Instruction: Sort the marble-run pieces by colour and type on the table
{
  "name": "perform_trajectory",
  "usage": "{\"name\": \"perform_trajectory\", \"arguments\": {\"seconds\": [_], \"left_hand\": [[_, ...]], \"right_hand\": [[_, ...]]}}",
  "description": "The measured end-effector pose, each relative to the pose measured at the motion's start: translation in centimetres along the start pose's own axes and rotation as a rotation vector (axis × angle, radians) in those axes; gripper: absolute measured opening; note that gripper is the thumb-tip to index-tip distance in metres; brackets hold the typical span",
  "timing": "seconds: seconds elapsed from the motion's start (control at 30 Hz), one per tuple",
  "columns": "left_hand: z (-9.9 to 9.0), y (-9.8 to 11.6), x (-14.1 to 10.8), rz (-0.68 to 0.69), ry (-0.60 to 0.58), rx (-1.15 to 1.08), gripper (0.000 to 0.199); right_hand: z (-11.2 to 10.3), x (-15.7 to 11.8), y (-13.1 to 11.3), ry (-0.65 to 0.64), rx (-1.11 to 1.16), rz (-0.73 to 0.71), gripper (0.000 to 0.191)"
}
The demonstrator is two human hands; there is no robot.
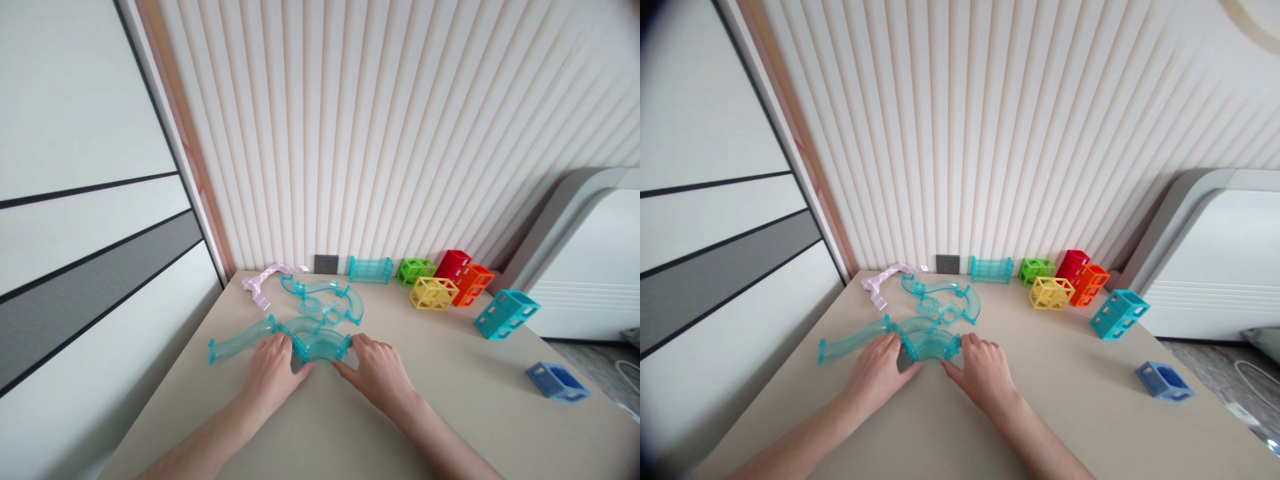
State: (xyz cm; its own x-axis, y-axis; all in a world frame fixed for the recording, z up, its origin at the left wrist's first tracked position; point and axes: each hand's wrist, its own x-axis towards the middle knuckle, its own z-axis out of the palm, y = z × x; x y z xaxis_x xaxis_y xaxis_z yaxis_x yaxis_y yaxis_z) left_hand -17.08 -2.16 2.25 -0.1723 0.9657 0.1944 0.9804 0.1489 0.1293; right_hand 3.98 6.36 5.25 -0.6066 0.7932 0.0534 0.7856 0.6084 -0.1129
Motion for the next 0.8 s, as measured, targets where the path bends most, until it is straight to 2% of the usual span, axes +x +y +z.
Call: {"name": "perform_trajectory", "arguments": {"seconds": [0.4, 0.67, 0.8], "left_hand": [[0.39, -0.17, -0.16, 0.033, 0.051, -0.001, 0.029], [0.30, -0.09, -0.14, 0.024, 0.042, 0.021, 0.031], [0.27, -0.12, -0.16, 0.030, 0.054, 0.034, 0.030]], "right_hand": [[0.18, 0.17, 0.31, 0.007, 0.006, -0.008, 0.038], [0.20, 0.15, 0.21, -0.007, 0.015, -0.013, 0.034], [0.19, 0.20, 0.41, 0.004, 0.048, -0.014, 0.039]]}}
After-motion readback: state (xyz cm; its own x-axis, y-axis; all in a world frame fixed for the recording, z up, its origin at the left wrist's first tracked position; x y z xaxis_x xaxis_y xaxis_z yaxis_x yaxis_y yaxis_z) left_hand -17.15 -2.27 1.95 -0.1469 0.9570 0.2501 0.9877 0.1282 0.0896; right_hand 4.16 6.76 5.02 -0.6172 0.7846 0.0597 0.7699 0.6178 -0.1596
